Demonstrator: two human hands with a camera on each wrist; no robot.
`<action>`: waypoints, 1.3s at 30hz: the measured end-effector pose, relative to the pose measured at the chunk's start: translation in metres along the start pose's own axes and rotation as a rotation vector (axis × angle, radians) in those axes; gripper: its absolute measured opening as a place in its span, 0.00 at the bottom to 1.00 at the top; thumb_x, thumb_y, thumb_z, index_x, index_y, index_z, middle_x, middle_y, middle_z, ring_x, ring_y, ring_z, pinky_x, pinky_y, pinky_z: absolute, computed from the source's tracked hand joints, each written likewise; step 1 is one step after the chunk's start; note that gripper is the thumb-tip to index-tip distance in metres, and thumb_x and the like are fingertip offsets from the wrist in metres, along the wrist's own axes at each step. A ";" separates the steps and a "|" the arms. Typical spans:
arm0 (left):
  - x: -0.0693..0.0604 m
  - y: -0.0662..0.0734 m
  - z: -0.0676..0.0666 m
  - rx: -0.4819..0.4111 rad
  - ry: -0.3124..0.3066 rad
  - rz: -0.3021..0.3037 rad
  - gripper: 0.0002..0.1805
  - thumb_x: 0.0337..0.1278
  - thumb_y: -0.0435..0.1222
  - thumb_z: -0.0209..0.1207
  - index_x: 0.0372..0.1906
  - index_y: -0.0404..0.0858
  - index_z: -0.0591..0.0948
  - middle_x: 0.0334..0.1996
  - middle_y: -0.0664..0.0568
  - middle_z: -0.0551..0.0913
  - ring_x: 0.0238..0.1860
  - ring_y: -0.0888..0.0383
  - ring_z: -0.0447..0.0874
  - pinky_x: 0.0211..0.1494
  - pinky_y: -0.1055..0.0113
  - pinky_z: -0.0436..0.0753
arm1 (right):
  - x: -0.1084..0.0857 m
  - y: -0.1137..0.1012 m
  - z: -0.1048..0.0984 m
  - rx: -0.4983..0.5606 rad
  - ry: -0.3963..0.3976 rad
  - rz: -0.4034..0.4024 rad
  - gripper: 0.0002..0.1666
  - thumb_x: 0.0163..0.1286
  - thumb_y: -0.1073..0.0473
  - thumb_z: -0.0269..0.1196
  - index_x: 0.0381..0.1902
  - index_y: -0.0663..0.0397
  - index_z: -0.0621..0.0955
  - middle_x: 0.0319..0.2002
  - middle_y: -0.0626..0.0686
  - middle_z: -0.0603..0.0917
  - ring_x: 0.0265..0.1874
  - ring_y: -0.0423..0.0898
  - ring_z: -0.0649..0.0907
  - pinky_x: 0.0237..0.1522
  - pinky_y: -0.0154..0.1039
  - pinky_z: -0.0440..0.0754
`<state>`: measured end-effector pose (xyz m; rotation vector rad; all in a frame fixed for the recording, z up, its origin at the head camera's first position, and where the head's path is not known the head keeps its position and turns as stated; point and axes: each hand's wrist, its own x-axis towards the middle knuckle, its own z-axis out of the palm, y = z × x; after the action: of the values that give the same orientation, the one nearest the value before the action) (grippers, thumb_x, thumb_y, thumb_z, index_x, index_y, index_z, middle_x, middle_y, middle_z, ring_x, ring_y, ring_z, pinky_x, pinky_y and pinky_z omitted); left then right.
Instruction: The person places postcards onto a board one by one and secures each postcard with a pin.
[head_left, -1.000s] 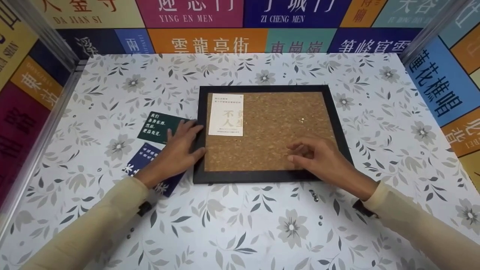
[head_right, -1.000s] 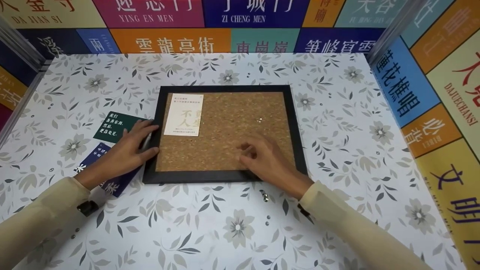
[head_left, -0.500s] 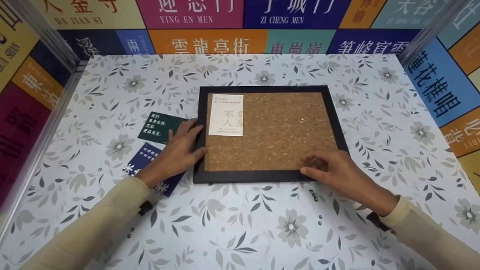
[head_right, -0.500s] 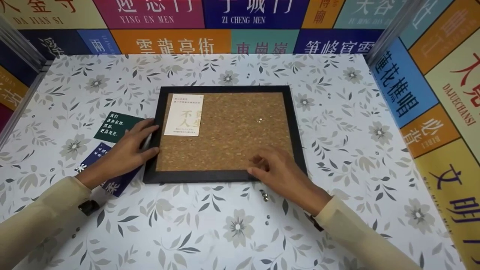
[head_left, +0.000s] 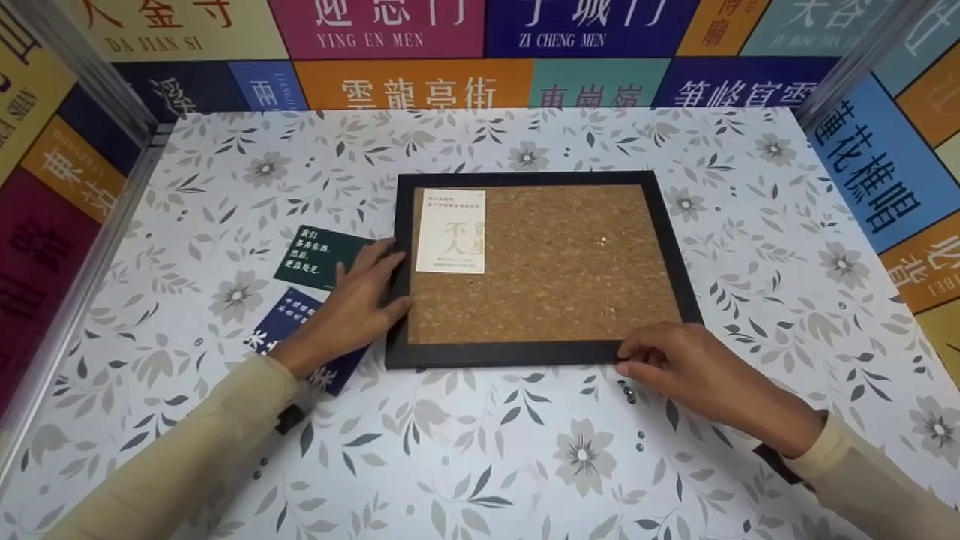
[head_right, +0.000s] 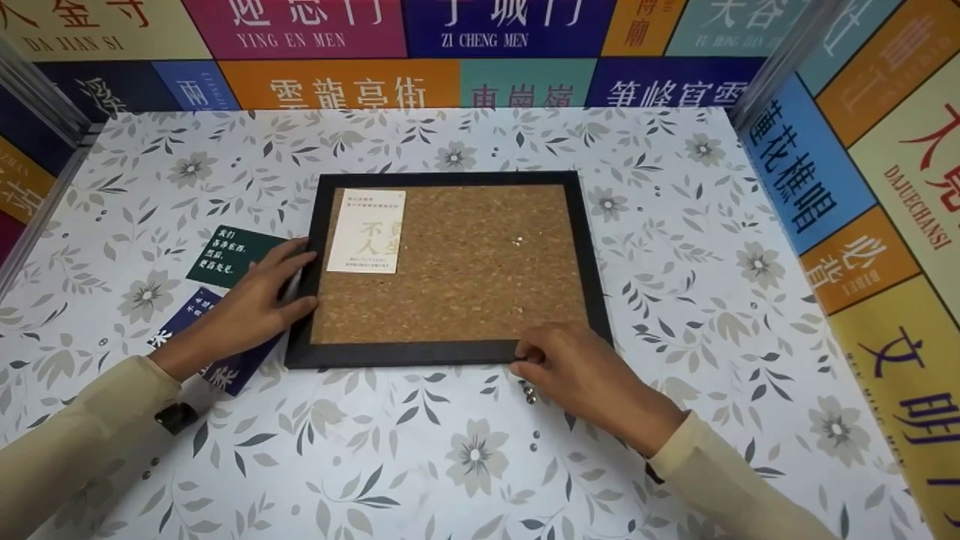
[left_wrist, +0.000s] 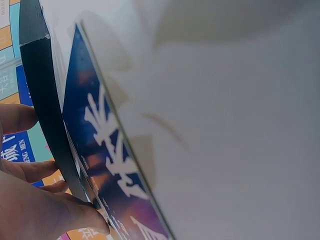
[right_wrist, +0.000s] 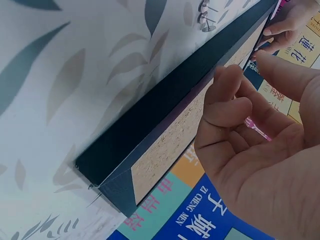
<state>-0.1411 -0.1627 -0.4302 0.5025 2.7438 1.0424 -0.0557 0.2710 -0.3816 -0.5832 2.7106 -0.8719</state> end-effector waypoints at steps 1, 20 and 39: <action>0.000 0.000 0.000 0.001 0.000 0.000 0.41 0.75 0.40 0.65 0.83 0.26 0.64 0.88 0.36 0.53 0.89 0.37 0.43 0.80 0.20 0.31 | -0.001 0.000 0.000 -0.009 -0.005 0.002 0.05 0.75 0.59 0.75 0.44 0.55 0.91 0.35 0.44 0.89 0.31 0.37 0.84 0.33 0.36 0.85; 0.007 -0.019 0.009 0.001 0.014 0.037 0.41 0.77 0.43 0.65 0.84 0.29 0.65 0.88 0.40 0.53 0.89 0.38 0.44 0.79 0.17 0.33 | -0.007 -0.002 0.019 -0.254 0.002 0.053 0.04 0.70 0.56 0.78 0.35 0.47 0.92 0.32 0.42 0.89 0.33 0.41 0.84 0.36 0.47 0.84; 0.000 0.001 -0.001 0.024 -0.023 -0.003 0.41 0.77 0.40 0.65 0.84 0.27 0.63 0.89 0.38 0.51 0.89 0.38 0.42 0.80 0.20 0.32 | -0.005 -0.003 0.026 -0.265 0.007 0.059 0.04 0.69 0.59 0.78 0.35 0.50 0.92 0.32 0.45 0.90 0.34 0.47 0.89 0.37 0.51 0.88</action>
<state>-0.1416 -0.1628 -0.4286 0.5110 2.7391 0.9971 -0.0415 0.2579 -0.3997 -0.5473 2.8550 -0.5041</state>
